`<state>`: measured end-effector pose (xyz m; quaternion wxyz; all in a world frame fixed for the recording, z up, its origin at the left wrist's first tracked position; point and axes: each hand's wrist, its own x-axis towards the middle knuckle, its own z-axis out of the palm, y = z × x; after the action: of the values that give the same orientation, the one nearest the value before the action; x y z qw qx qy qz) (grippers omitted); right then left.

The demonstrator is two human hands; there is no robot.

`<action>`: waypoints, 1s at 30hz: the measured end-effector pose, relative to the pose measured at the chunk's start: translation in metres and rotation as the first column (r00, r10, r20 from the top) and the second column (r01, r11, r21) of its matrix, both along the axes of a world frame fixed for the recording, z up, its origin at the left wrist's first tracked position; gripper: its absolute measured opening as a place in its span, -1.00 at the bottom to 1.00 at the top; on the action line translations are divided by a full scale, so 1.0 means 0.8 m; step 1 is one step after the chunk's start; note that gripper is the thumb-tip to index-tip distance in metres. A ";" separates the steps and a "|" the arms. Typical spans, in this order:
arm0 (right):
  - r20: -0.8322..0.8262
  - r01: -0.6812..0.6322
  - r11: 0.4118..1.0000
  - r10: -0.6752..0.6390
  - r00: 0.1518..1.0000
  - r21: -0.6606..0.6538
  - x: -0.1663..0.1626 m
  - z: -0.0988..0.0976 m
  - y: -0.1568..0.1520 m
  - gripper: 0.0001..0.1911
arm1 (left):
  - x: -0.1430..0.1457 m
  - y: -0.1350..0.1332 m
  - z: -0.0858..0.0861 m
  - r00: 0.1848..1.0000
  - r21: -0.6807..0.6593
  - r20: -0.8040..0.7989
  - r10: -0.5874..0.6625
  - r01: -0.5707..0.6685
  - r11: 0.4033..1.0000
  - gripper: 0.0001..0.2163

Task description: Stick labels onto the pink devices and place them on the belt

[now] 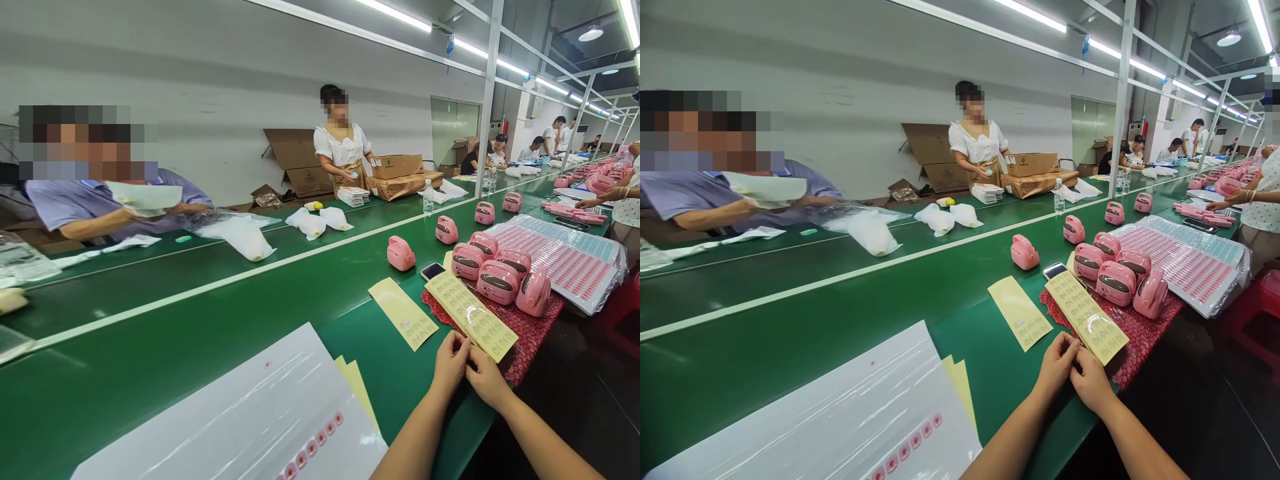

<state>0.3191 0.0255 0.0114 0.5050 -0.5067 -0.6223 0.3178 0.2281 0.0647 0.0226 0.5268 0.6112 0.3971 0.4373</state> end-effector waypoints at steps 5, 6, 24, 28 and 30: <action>0.006 -0.002 1.000 0.002 1.000 -0.007 0.001 0.000 -0.001 -0.64 | 0.000 -0.001 0.002 1.000 0.004 -0.017 0.008 -0.008 1.000 -0.74; 0.006 0.002 1.000 -0.002 1.000 -0.005 0.001 0.000 -0.001 -0.63 | 0.000 -0.001 0.002 1.000 0.006 -0.021 0.010 -0.010 1.000 -0.74; 0.009 0.002 1.000 -0.002 1.000 0.003 0.001 -0.003 -0.002 -0.64 | 0.001 -0.001 -0.001 0.999 0.009 -0.036 0.019 -0.019 1.000 -0.70; 0.014 0.002 1.000 -0.002 1.000 -0.011 0.001 -0.003 -0.002 -0.64 | 0.002 -0.002 -0.001 0.999 -0.001 -0.041 0.019 -0.019 1.000 -0.74; 0.014 0.007 1.000 -0.007 1.000 -0.013 0.002 -0.003 -0.003 -0.64 | 0.002 -0.003 0.000 0.999 -0.005 -0.045 0.017 -0.018 1.000 -0.76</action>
<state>0.3205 0.0231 0.0089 0.4984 -0.5144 -0.6221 0.3163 0.2293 0.0625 0.0227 0.5153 0.6161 0.4154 0.4270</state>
